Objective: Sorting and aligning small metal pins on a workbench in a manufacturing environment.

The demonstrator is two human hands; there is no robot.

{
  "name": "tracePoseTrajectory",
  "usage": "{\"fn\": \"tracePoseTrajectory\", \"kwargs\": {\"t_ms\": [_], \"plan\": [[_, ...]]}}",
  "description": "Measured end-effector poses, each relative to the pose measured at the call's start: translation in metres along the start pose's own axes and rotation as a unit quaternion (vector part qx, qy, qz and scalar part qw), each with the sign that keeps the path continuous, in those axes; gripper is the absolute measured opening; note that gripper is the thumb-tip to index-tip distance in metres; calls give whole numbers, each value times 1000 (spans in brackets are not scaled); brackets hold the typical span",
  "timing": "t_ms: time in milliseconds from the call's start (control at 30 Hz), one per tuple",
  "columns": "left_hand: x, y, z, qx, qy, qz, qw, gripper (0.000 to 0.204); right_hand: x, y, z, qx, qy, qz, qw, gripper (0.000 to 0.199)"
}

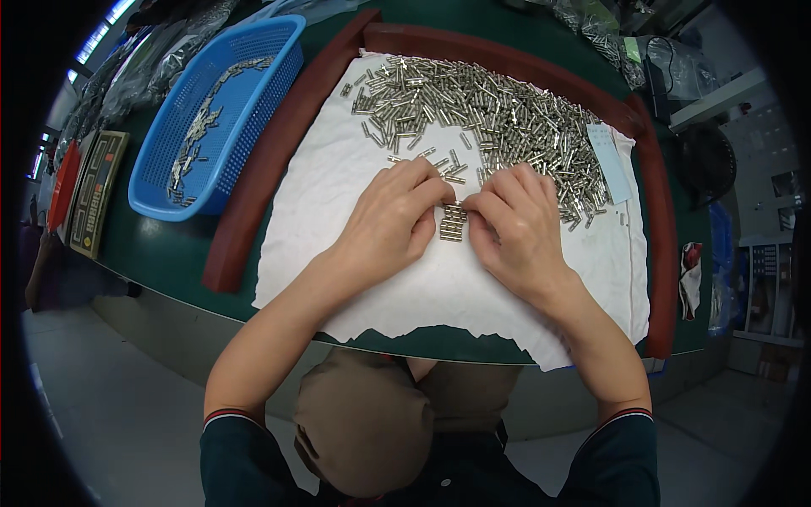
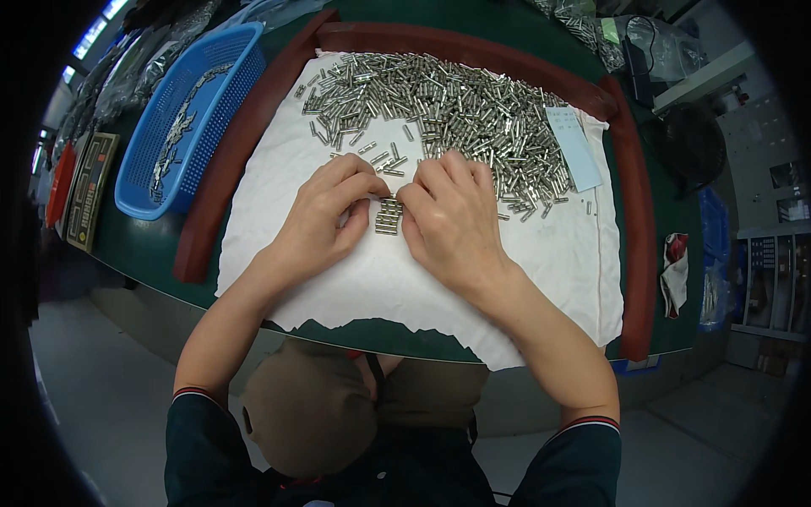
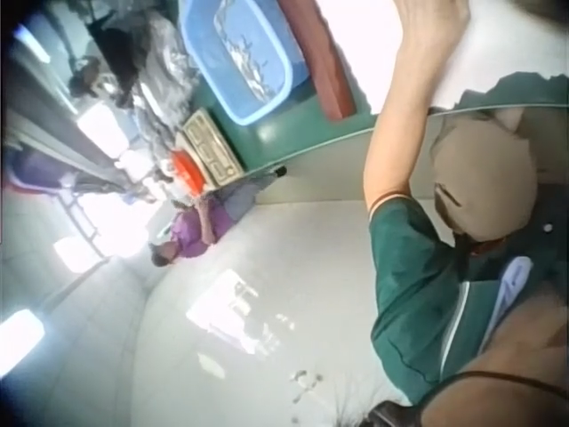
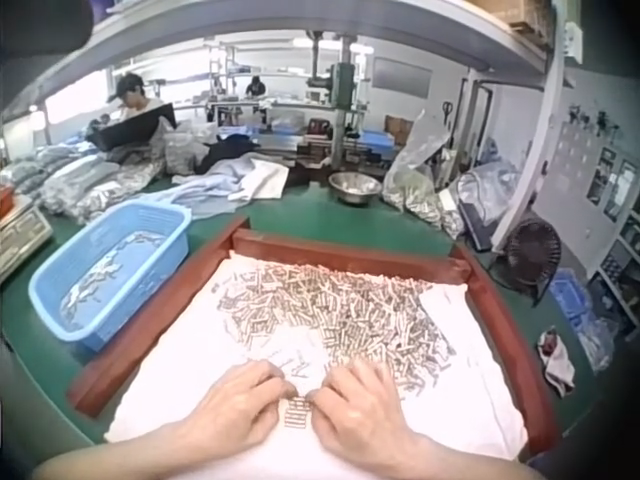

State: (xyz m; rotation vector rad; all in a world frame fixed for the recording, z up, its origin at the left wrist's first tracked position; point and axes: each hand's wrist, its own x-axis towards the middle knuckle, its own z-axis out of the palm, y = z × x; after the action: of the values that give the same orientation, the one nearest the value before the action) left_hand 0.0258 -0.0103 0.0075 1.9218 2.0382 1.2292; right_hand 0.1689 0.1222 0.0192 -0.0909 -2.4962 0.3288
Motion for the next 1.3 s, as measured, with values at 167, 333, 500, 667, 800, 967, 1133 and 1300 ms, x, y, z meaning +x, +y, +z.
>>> {"fn": "tracePoseTrajectory", "kwargs": {"t_ms": [167,333,500,667,800,967,1133,1300], "plan": [[-1,0,2,17,17,-12,1000,24,-2,0,0,-33,9,7,999,15],[1,1,5,27,13,-16,999,23,1,-1,5,-42,13,3,999,14],[0,0,3,17,12,-20,1000,23,-1,0,0,-30,19,14,999,14],[-2,2,-6,54,36,-28,997,24,-4,-12,-10,-59,-55,20,997,53],[-7,-5,-13,43,137,-48,988,20,-14,-27,-8,-90,-171,37,980,112],[-4,-8,-13,38,156,-51,986,18,-16,-26,-2,-91,-215,37,972,120],[-6,-11,-11,27,158,-50,986,16,-21,-31,-7,-75,-250,36,965,116],[-9,-11,-13,41,125,-69,989,14,-32,-46,-14,-77,-261,31,962,117]]}}
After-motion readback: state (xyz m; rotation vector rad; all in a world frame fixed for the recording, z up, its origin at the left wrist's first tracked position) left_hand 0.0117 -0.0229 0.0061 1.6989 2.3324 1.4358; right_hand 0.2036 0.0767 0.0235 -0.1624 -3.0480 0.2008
